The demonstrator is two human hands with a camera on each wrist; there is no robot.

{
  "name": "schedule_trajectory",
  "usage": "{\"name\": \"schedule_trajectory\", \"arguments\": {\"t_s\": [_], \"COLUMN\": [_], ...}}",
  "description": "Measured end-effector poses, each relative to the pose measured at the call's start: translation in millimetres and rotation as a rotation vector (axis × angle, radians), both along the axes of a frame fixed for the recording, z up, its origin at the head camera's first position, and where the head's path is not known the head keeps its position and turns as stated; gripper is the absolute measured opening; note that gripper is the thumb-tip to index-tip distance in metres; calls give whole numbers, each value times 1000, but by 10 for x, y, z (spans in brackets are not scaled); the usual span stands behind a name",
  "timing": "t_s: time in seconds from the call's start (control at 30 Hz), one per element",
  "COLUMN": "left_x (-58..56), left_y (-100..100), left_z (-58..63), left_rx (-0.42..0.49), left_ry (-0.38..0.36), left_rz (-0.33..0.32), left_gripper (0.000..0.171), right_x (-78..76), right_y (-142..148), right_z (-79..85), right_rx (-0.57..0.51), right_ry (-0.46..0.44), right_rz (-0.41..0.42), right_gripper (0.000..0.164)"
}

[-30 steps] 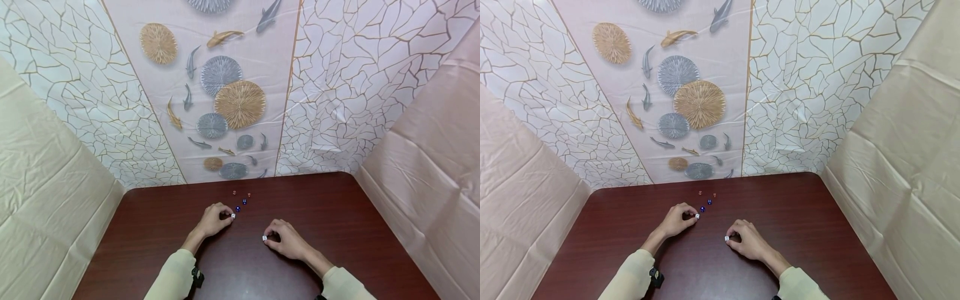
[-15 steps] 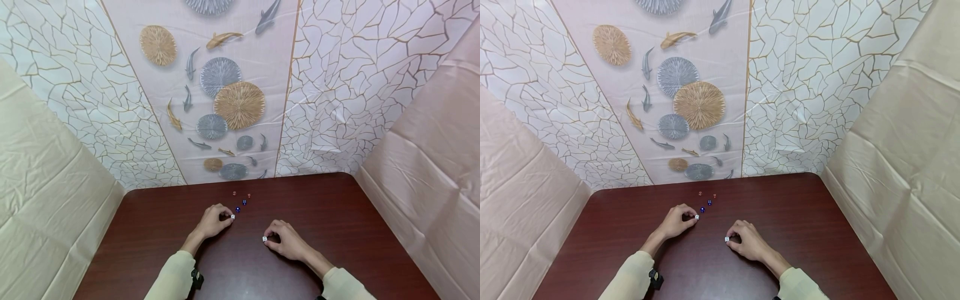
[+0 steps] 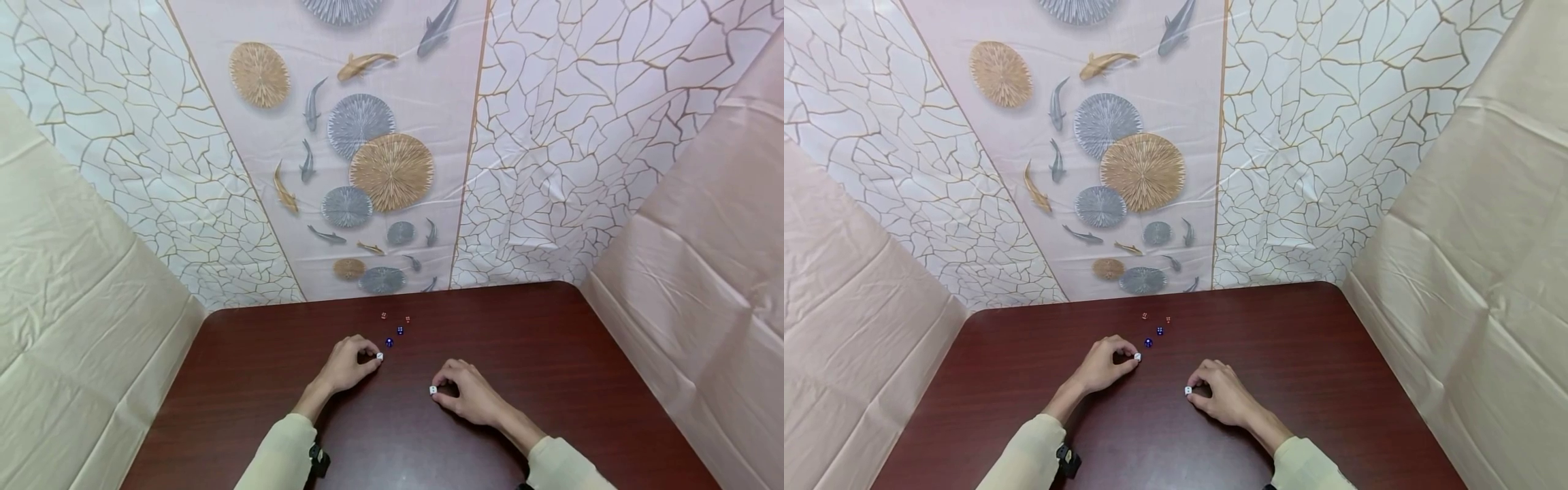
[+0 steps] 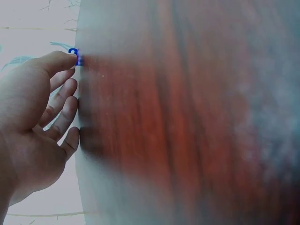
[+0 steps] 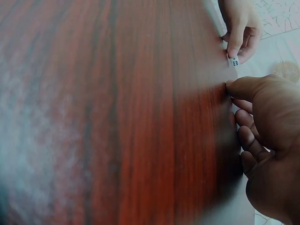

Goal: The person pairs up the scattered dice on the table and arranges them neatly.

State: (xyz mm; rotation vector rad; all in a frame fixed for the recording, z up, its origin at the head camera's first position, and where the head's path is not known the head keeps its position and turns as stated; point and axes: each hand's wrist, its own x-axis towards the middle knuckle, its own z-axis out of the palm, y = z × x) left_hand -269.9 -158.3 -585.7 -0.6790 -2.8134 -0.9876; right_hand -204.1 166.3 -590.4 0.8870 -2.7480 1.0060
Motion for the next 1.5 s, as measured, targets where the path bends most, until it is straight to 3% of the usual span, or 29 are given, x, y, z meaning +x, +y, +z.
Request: {"name": "schedule_trajectory", "arguments": {"t_s": [0.7, 1.2, 1.5], "left_x": [201, 387, 481], "left_y": [60, 233, 370], "left_z": [83, 185, 169], "left_rx": [25, 60, 19], "left_ry": [-28, -41, -31], "left_rz": [-49, -119, -137], "left_gripper": [4, 5, 7], "right_x": [15, 16, 18], "right_y": [4, 4, -5], "right_z": [4, 16, 10], "right_rx": [-12, -24, -19], "right_ry": [21, 35, 32], "right_rz": [-4, -4, -14], "right_gripper": [11, 11, 12]}}
